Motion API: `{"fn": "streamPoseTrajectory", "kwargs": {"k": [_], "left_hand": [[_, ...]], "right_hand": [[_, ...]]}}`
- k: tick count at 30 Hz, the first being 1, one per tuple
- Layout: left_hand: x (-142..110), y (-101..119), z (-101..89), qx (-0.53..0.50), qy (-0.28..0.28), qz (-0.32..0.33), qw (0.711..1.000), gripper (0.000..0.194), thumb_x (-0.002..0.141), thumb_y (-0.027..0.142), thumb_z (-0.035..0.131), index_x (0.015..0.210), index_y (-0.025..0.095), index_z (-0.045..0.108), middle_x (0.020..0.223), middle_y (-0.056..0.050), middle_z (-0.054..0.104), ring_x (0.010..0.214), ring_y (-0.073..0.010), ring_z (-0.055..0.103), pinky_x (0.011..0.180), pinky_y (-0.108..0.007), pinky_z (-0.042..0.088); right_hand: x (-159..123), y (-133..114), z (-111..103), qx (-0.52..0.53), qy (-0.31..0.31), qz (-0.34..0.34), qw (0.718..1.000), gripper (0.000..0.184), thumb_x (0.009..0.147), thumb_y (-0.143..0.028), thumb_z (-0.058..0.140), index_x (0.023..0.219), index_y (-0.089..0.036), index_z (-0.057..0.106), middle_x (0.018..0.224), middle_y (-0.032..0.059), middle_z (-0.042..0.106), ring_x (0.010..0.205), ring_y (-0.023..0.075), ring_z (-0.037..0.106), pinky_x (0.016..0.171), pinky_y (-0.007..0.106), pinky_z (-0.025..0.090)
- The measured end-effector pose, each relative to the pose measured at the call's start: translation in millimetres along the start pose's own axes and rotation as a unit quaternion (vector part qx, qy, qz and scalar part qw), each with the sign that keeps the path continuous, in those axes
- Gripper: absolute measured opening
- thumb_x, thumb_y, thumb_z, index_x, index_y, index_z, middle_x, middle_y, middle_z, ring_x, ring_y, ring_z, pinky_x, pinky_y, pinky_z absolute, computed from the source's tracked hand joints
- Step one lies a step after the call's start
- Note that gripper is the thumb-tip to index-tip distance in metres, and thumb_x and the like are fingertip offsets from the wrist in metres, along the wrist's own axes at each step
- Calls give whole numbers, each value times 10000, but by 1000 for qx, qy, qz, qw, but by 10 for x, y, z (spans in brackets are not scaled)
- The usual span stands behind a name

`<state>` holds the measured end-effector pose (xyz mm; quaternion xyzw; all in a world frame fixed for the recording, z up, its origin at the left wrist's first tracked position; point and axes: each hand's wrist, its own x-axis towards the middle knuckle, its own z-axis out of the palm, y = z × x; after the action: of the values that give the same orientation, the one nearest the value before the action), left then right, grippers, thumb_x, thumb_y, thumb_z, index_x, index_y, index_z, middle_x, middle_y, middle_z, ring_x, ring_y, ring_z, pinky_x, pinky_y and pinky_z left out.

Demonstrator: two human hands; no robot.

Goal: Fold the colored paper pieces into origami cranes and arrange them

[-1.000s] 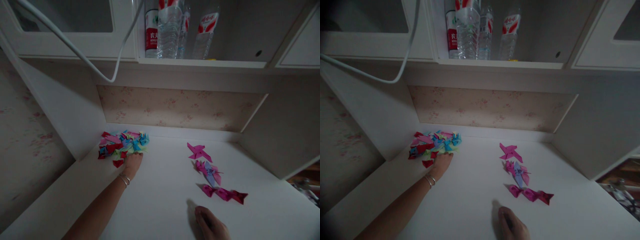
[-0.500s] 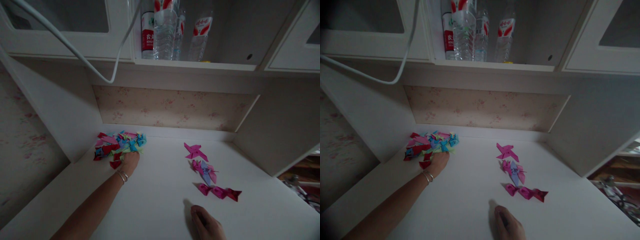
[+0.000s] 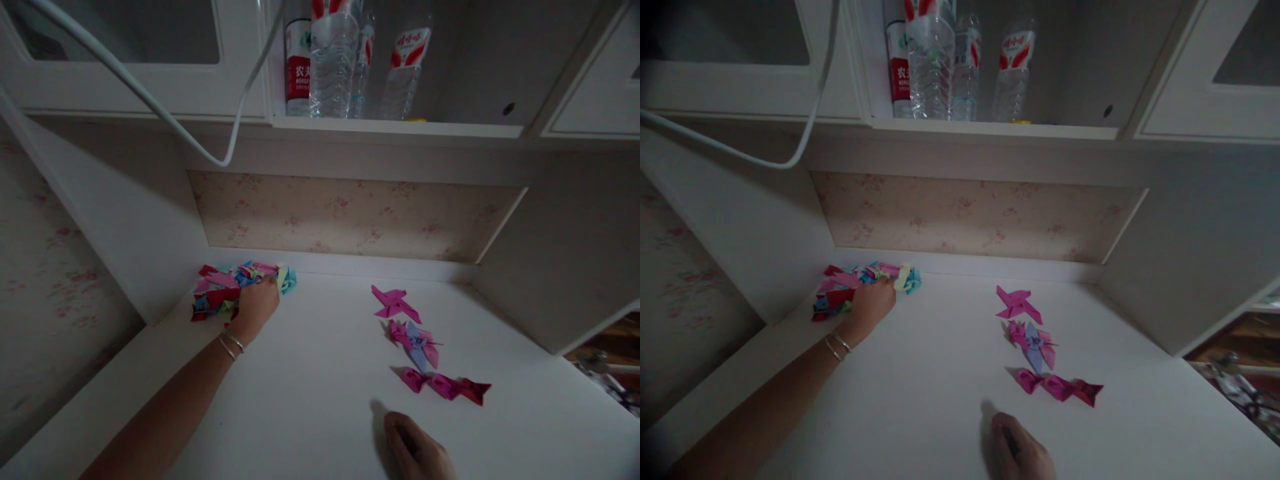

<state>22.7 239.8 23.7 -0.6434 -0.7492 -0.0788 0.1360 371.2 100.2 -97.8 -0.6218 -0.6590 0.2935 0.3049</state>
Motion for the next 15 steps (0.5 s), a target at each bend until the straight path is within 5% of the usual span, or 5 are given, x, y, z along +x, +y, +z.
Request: {"fn": "streamPoseTrajectory", "kwargs": {"k": [3,6,10,12,15], "left_hand": [[33,-30,-159,-77,36,-26,996,368,860,189,390,1111,166,659,1066,-139,679,916,-278,643,818,-398,475],[65,-68,-230,-258,42,-64,963,348,811,193,458,1070,199,690,1071,-79,695,958,-223,625,866,-318,445],[-30,-101,-168,-396,9,-96,913,354,795,230,467,1060,155,690,950,-52,721,800,-166,638,693,-231,470],[-175,-92,-88,-481,-23,-126,867,386,785,280,484,1096,142,667,892,-48,716,702,-148,619,556,-204,437],[-471,-40,70,-630,-70,-176,753,414,741,309,538,1097,133,659,921,-61,695,670,-127,583,480,-183,372]], "right_hand": [[0,-15,-6,-7,2,1,1000,499,781,-678,456,832,-244,696,742,12,704,632,167,634,588,171,468],[2,3,5,-4,8,6,1000,510,765,-693,459,840,-247,694,741,10,706,632,174,640,587,179,468],[3,19,26,3,2,10,1000,484,777,-672,459,861,-250,682,732,4,694,634,175,627,585,195,453],[5,-12,28,11,-3,28,1000,465,780,-657,469,866,-250,676,711,0,682,624,175,613,580,208,441],[32,-122,47,79,-19,57,995,436,773,-626,518,866,-228,668,681,4,661,638,176,602,590,220,436]]}}
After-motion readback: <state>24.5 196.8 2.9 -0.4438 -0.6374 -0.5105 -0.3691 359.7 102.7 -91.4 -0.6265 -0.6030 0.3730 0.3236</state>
